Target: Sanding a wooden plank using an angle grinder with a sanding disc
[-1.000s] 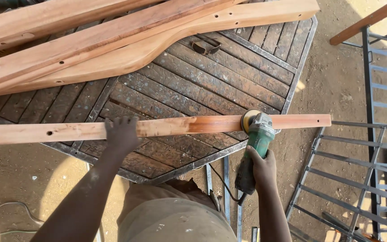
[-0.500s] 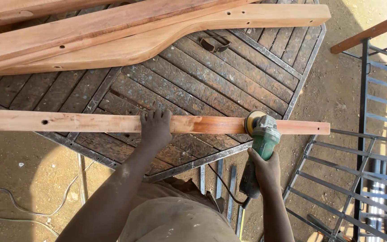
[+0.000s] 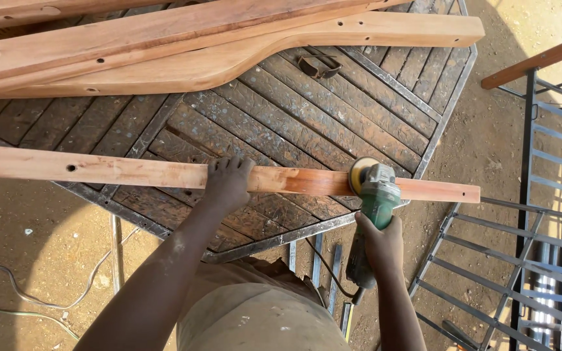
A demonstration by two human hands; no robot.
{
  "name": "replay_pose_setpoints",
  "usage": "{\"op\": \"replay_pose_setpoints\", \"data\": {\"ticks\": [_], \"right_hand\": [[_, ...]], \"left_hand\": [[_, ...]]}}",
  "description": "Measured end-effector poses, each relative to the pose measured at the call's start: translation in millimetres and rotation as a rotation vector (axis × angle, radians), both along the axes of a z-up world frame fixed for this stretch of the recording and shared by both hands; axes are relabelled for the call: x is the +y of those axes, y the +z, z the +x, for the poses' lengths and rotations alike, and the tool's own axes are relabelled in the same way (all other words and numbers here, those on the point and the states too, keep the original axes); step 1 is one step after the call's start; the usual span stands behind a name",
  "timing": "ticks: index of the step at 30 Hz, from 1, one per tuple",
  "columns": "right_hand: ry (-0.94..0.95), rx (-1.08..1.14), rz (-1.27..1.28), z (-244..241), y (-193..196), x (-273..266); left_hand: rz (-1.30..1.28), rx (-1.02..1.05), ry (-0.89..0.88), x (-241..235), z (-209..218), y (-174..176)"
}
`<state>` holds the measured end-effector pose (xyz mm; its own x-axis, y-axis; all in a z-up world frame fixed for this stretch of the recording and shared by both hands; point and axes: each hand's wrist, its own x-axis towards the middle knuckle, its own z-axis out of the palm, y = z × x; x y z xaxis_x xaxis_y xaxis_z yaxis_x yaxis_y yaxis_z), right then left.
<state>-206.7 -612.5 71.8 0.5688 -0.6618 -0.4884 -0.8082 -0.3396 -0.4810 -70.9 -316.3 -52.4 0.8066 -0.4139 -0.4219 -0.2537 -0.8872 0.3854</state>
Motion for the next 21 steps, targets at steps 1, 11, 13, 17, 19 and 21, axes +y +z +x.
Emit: {"op": "replay_pose_setpoints", "data": {"ticks": [1,11,13,17,19,21], "right_hand": [[0.004,0.0,0.004,1,0,2],[0.167,0.086,0.018,23,26,68],[0.219,0.111,0.006,27,33,79],[0.319,0.127,-0.064,30,39,86],[0.316,0.139,-0.086,28,38,86],[0.251,0.151,-0.135,26,32,83]], "left_hand": [[0.004,0.0,0.004,1,2,-1],[0.03,0.087,-0.016,2,8,-8],[0.024,0.085,-0.022,8,8,-11],[0.054,-0.085,-0.029,39,8,-53],[0.146,-0.199,-0.002,60,3,-67],[0.065,-0.401,0.043,78,-2,-71]]}}
